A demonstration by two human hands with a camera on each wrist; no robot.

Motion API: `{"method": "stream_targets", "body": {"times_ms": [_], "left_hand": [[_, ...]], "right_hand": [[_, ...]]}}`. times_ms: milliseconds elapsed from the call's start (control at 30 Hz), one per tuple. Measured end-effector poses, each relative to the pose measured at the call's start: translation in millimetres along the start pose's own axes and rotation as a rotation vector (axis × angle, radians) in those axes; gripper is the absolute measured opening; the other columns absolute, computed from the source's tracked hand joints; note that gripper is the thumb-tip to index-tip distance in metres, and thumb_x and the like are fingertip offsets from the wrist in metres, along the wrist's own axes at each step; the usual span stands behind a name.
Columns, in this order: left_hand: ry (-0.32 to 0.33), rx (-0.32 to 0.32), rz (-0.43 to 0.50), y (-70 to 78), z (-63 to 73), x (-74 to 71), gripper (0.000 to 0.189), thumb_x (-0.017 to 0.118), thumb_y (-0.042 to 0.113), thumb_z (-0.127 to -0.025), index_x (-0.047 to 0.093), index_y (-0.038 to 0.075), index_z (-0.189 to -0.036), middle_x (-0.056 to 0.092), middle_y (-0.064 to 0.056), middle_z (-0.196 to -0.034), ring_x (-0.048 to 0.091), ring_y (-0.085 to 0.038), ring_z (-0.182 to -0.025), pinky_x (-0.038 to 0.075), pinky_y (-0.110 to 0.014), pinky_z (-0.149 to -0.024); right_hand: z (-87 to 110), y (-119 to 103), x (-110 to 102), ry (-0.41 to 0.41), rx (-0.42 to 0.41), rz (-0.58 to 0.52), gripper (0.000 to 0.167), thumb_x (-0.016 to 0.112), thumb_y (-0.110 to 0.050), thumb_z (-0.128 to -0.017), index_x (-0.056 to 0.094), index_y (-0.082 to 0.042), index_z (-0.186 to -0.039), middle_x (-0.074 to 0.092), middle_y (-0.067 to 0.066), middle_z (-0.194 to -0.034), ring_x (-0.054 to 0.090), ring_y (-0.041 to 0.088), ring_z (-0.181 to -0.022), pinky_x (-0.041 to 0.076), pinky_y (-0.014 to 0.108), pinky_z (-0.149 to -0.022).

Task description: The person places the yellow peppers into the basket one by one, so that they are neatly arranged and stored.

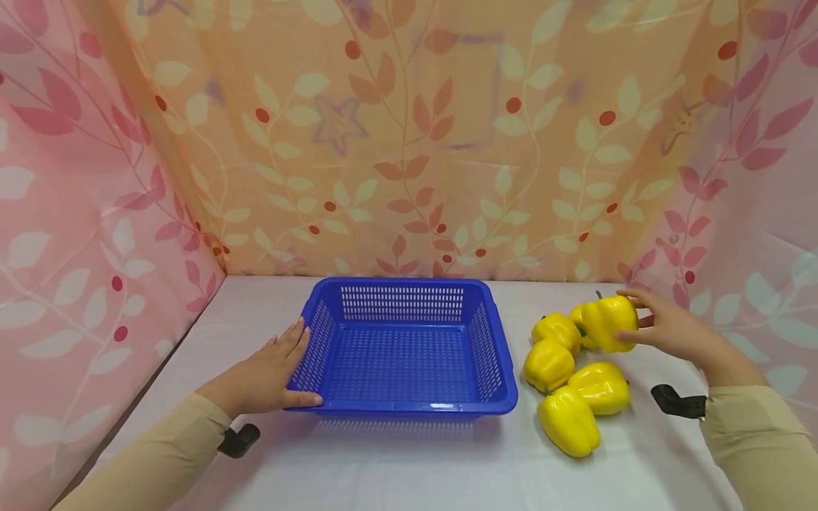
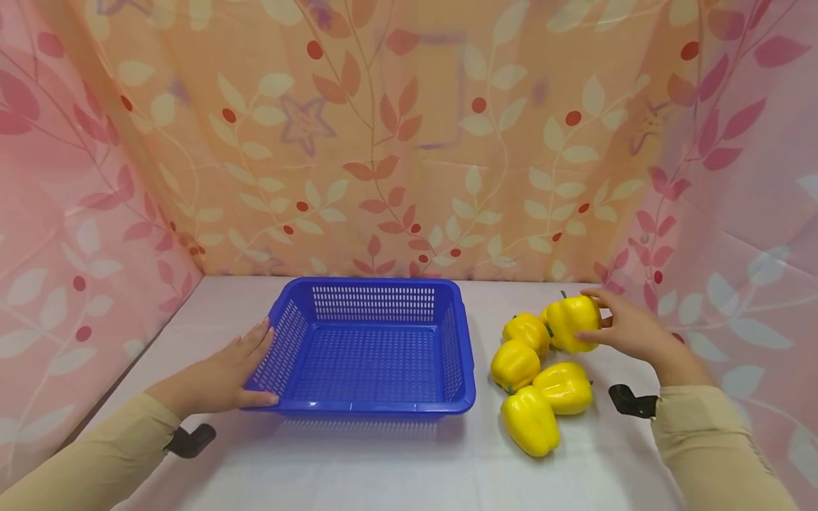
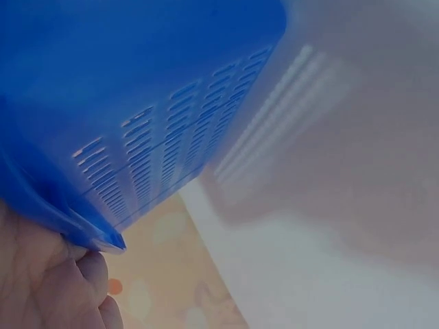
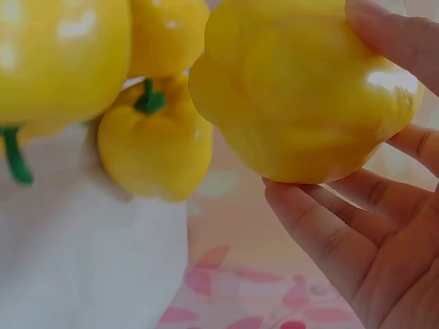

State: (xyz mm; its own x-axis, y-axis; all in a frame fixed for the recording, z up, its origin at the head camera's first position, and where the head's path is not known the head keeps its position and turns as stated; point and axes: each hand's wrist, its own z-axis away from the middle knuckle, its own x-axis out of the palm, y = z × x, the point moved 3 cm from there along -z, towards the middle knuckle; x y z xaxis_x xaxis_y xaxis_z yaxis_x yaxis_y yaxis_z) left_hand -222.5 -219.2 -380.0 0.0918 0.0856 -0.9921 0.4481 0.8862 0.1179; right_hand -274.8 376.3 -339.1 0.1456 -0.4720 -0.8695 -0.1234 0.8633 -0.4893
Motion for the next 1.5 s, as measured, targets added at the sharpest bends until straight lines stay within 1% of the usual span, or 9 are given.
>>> {"method": "stream_targets", "body": {"times_ms": [167,267,467,633,900,1067,1300,1400,1500], "left_hand": [[0.008,0.016,-0.012,0.4,0.7,-3.9,0.119,0.044,0.081,-0.068,0.016,-0.009,-0.142,0.007,-0.025,-0.15,0.009,-0.04,-0.137,0.016,-0.056,-0.107],[0.014,0.027,-0.01,1.3,2.0,-5.3,0.117,0.045,0.079,-0.069,0.017,-0.01,-0.141,0.008,-0.027,-0.149,0.009,-0.041,-0.136,0.017,-0.056,-0.106],[0.013,0.03,0.003,3.9,3.2,-6.8,0.116,0.049,0.076,-0.071,0.017,-0.011,-0.141,0.008,-0.028,-0.148,0.009,-0.042,-0.136,0.017,-0.056,-0.106],[0.007,0.015,0.015,4.0,3.4,-5.0,0.115,0.052,0.074,-0.07,0.016,-0.01,-0.141,0.007,-0.027,-0.149,0.008,-0.041,-0.136,0.016,-0.057,-0.106],[-0.007,0.002,0.017,1.3,2.0,0.2,0.117,0.05,0.077,-0.069,0.015,-0.008,-0.142,0.004,-0.024,-0.15,0.006,-0.04,-0.137,0.014,-0.056,-0.107],[-0.015,-0.003,0.017,2.0,1.6,-0.7,0.12,0.046,0.08,-0.067,0.014,-0.007,-0.143,0.004,-0.024,-0.15,0.006,-0.039,-0.137,0.014,-0.056,-0.107],[-0.025,-0.014,0.027,3.3,2.1,-2.4,0.116,0.054,0.073,-0.07,0.014,-0.007,-0.143,0.004,-0.024,-0.15,0.006,-0.04,-0.137,0.014,-0.056,-0.107],[-0.026,-0.016,0.026,2.1,1.6,-0.8,0.117,0.053,0.075,-0.069,0.014,-0.007,-0.143,0.003,-0.023,-0.151,0.006,-0.039,-0.137,0.014,-0.056,-0.107],[-0.022,-0.015,0.024,1.3,1.0,-0.2,0.118,0.051,0.077,-0.068,0.014,-0.007,-0.143,0.003,-0.023,-0.151,0.006,-0.039,-0.137,0.014,-0.056,-0.107]], "right_hand": [[-6.1,-16.5,-2.0,0.005,-0.052,-0.043,0.088,0.068,-0.044,-0.078,0.022,-0.006,-0.142,0.032,0.032,-0.131,0.051,0.045,-0.102,0.049,0.053,-0.078],[-10.0,-24.6,-1.5,0.01,-0.078,-0.047,0.085,0.069,-0.042,-0.078,0.024,-0.006,-0.141,0.034,0.031,-0.13,0.053,0.043,-0.101,0.05,0.052,-0.078],[-17.3,-40.8,2.7,0.011,-0.088,-0.012,0.084,0.068,-0.048,-0.077,0.028,-0.009,-0.14,0.038,0.028,-0.13,0.052,0.043,-0.103,0.05,0.051,-0.076],[-26.3,-55.8,5.2,-0.005,-0.108,-0.018,0.086,0.068,-0.05,-0.076,0.029,-0.008,-0.14,0.037,0.027,-0.131,0.052,0.042,-0.104,0.051,0.05,-0.076],[-40.7,-79.1,8.4,0.001,-0.159,-0.029,0.083,0.069,-0.052,-0.073,0.033,-0.015,-0.138,0.042,0.024,-0.132,0.056,0.037,-0.102,0.05,0.047,-0.08],[-46.1,-93.2,13.9,-0.008,-0.186,-0.057,0.078,0.07,-0.049,-0.074,0.035,-0.019,-0.137,0.043,0.021,-0.132,0.055,0.037,-0.104,0.051,0.045,-0.079],[-53.9,-109.4,23.4,-0.037,-0.203,-0.108,0.083,0.071,-0.048,-0.073,0.031,-0.019,-0.14,0.041,0.019,-0.134,0.053,0.037,-0.106,0.049,0.047,-0.082],[-56.8,-118.7,27.4,-0.053,-0.235,-0.151,0.079,0.072,-0.044,-0.074,0.033,-0.02,-0.138,0.042,0.019,-0.132,0.053,0.036,-0.104,0.05,0.045,-0.081],[-60.7,-128.3,31.6,-0.057,-0.268,-0.167,0.075,0.074,-0.04,-0.074,0.036,-0.02,-0.136,0.044,0.017,-0.13,0.054,0.036,-0.103,0.05,0.043,-0.08]]}}
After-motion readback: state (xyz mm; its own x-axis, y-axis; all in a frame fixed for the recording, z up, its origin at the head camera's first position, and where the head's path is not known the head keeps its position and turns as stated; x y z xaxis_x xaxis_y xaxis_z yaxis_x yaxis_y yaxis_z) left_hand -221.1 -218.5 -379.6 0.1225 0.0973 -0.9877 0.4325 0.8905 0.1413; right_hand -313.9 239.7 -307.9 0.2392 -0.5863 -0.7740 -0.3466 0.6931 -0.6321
